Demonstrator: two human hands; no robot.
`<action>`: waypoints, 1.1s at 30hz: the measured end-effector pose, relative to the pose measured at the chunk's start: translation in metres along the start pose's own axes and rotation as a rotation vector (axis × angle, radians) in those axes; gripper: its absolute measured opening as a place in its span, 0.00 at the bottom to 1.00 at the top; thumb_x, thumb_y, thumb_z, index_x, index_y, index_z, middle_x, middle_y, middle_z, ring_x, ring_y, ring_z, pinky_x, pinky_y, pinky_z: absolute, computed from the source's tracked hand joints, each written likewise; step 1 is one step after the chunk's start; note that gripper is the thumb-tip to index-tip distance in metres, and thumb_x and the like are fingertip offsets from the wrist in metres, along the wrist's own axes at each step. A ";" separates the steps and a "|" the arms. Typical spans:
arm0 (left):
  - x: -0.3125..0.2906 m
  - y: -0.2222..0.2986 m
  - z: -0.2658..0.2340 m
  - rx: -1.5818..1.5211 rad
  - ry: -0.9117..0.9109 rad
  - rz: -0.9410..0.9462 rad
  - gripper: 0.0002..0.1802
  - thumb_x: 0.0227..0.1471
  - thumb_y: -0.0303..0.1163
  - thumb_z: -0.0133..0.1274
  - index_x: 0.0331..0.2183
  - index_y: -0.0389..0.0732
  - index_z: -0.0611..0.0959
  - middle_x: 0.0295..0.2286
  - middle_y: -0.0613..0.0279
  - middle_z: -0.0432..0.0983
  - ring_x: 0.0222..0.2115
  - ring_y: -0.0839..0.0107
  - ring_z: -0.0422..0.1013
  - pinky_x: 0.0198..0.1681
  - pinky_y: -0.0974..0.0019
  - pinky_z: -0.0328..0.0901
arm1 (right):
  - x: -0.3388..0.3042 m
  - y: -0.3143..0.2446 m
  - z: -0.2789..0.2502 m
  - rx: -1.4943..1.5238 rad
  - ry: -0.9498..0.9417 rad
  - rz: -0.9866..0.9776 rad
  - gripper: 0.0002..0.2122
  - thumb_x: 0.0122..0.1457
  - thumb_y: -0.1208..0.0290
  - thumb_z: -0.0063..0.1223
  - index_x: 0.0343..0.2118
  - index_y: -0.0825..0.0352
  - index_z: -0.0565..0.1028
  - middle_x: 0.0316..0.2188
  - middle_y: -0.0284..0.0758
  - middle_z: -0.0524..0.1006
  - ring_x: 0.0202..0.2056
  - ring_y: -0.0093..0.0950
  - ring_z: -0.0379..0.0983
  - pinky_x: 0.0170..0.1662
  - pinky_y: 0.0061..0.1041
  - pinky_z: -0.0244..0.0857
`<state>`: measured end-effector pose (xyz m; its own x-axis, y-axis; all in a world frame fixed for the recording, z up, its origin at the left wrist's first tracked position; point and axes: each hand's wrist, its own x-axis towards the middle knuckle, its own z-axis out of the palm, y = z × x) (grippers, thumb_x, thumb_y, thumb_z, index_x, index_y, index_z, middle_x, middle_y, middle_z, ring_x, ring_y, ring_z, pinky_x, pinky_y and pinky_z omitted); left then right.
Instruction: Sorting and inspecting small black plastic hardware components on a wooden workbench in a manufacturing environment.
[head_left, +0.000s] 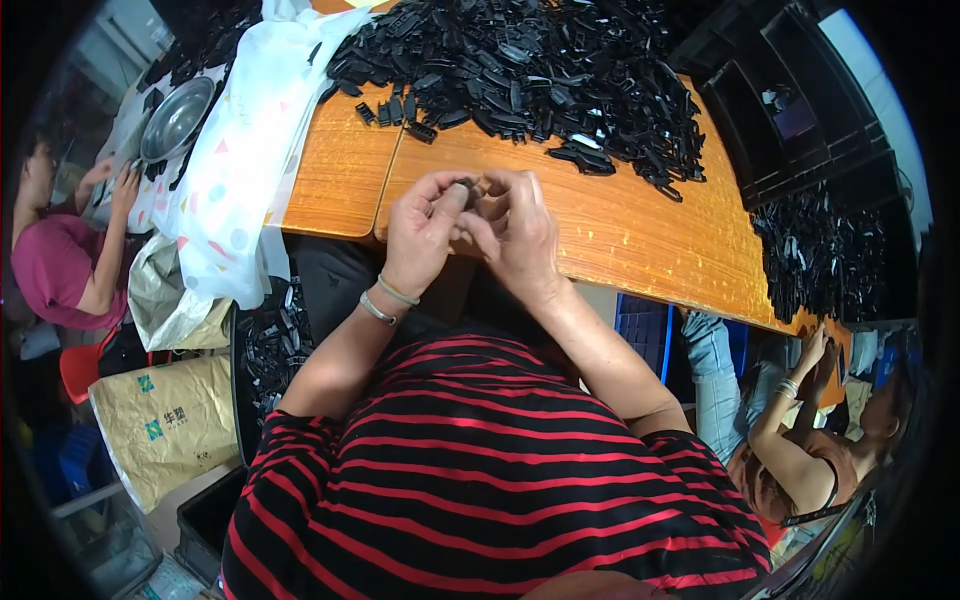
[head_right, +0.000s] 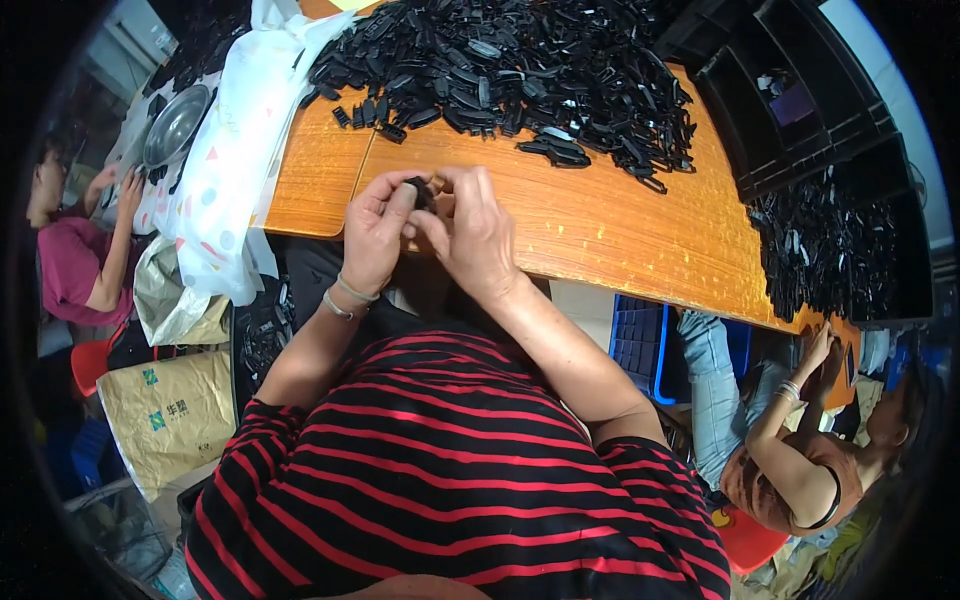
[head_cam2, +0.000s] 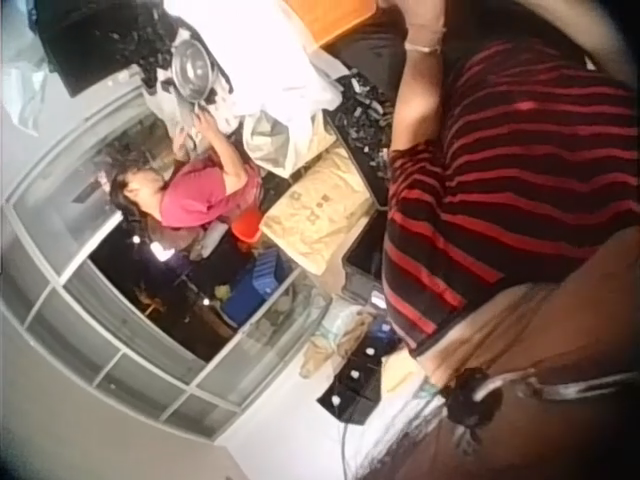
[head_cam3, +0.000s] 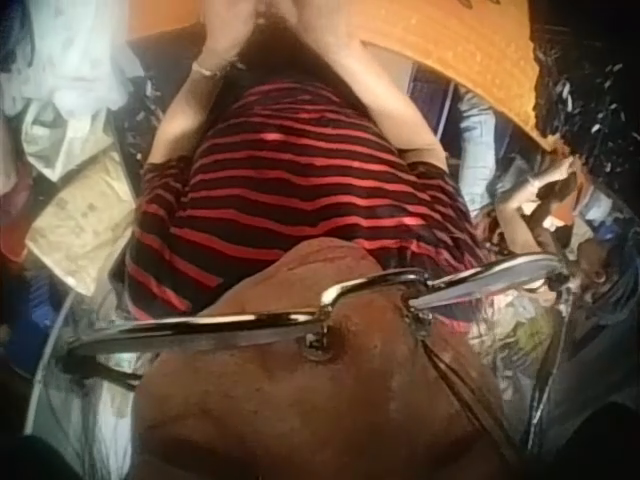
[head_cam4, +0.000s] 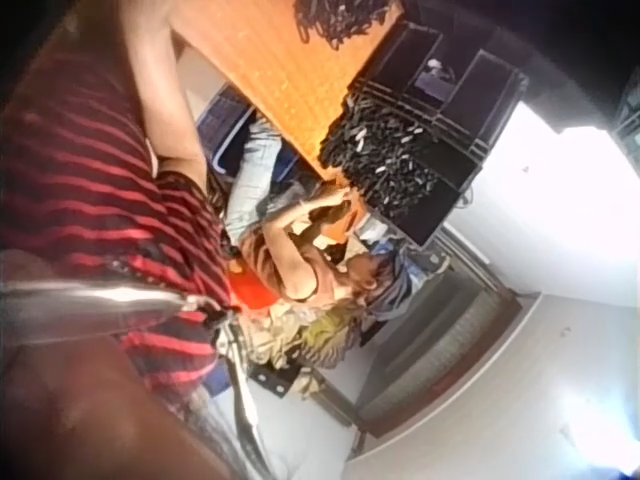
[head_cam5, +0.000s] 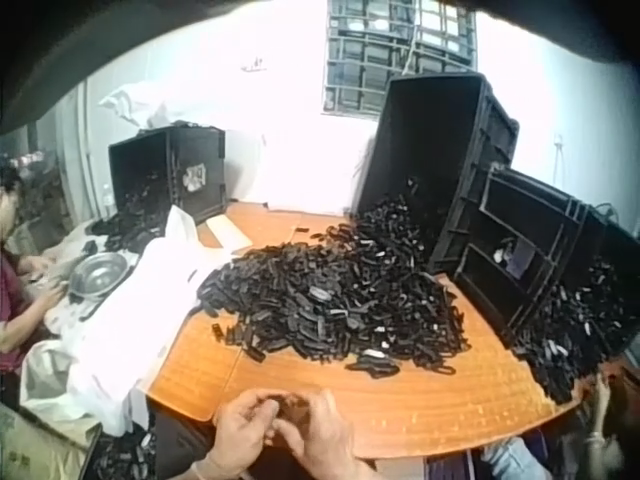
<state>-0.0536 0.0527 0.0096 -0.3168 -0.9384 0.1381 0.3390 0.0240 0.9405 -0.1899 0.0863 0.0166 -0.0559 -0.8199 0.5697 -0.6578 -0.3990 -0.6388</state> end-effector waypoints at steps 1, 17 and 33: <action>-0.001 0.003 0.001 -0.080 -0.023 -0.063 0.12 0.63 0.35 0.46 0.40 0.37 0.78 0.31 0.70 0.76 0.25 0.86 0.67 0.28 0.81 0.62 | -0.001 0.000 0.001 0.026 0.018 0.007 0.22 0.47 0.74 0.65 0.46 0.67 0.70 0.29 0.38 0.71 0.24 0.32 0.73 0.27 0.28 0.67; -0.043 0.081 -0.132 1.113 -0.247 -0.293 0.16 0.57 0.39 0.52 0.27 0.34 0.81 0.24 0.57 0.77 0.24 0.68 0.72 0.30 0.65 0.65 | 0.012 0.016 -0.015 0.066 -0.433 0.048 0.15 0.54 0.64 0.60 0.41 0.66 0.77 0.33 0.39 0.79 0.35 0.35 0.77 0.39 0.31 0.70; 0.120 -0.020 0.011 1.309 -0.212 0.687 0.17 0.43 0.25 0.59 0.40 0.41 0.80 0.38 0.61 0.73 0.40 0.61 0.69 0.40 0.62 0.68 | 0.051 0.089 -0.062 -0.687 -0.310 0.048 0.09 0.48 0.73 0.61 0.31 0.67 0.74 0.33 0.44 0.73 0.31 0.45 0.74 0.35 0.40 0.70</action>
<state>-0.1077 -0.0562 0.0110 -0.5872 -0.5522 0.5918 -0.5064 0.8210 0.2636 -0.2981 0.0345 0.0204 0.0513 -0.9484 0.3128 -0.9860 -0.0977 -0.1348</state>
